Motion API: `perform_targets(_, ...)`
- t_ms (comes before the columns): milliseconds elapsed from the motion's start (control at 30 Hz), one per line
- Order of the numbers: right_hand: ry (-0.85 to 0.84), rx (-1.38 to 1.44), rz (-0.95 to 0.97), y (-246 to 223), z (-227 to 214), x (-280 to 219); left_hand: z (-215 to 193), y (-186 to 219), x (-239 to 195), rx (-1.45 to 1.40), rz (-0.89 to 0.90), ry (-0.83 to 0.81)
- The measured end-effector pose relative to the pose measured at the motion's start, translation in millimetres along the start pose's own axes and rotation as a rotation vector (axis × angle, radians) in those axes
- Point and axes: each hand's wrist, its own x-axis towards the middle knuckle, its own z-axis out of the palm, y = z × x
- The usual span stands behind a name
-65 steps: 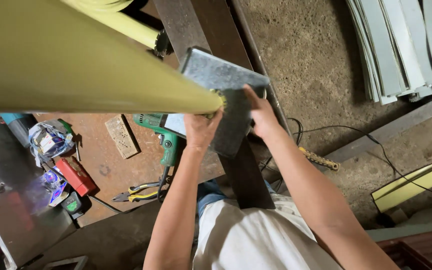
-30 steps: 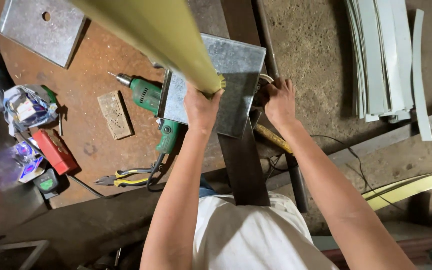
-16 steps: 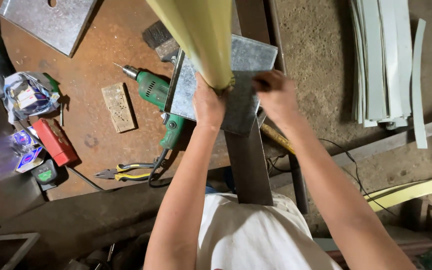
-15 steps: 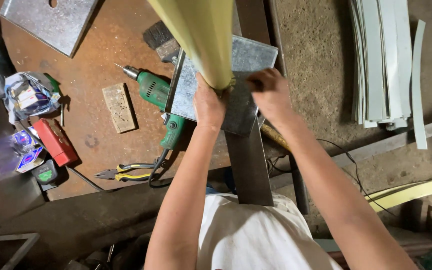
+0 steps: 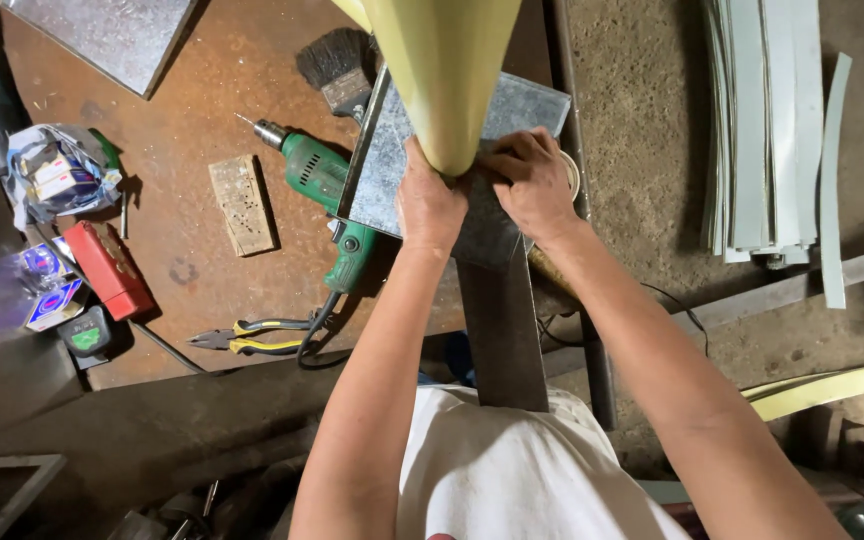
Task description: Assembling yellow metal poles onto square metal base plates using a hammer, electric drill, and pliers.
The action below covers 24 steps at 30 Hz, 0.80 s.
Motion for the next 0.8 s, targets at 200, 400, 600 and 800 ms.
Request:
perform_targets(200, 0.082, 0.083, 0.287, -6, -37, -30, 6, -10, 1, 0.052, 0.018, -0.005)
perform_targets(400, -0.071, 0.046, 0.715, 30, -50, -123, 6, -9, 0, 0.055, -0.012, -0.006)
perform_targets(600, -0.047, -0.232, 0.501, 34, -33, -96, 2, 2, -6, -0.061, 0.063, 0.024)
perform_targets(800, -0.157, -0.258, 0.512, 59, 5, -86, 3, 4, -6, -0.082, 0.031, 0.022)
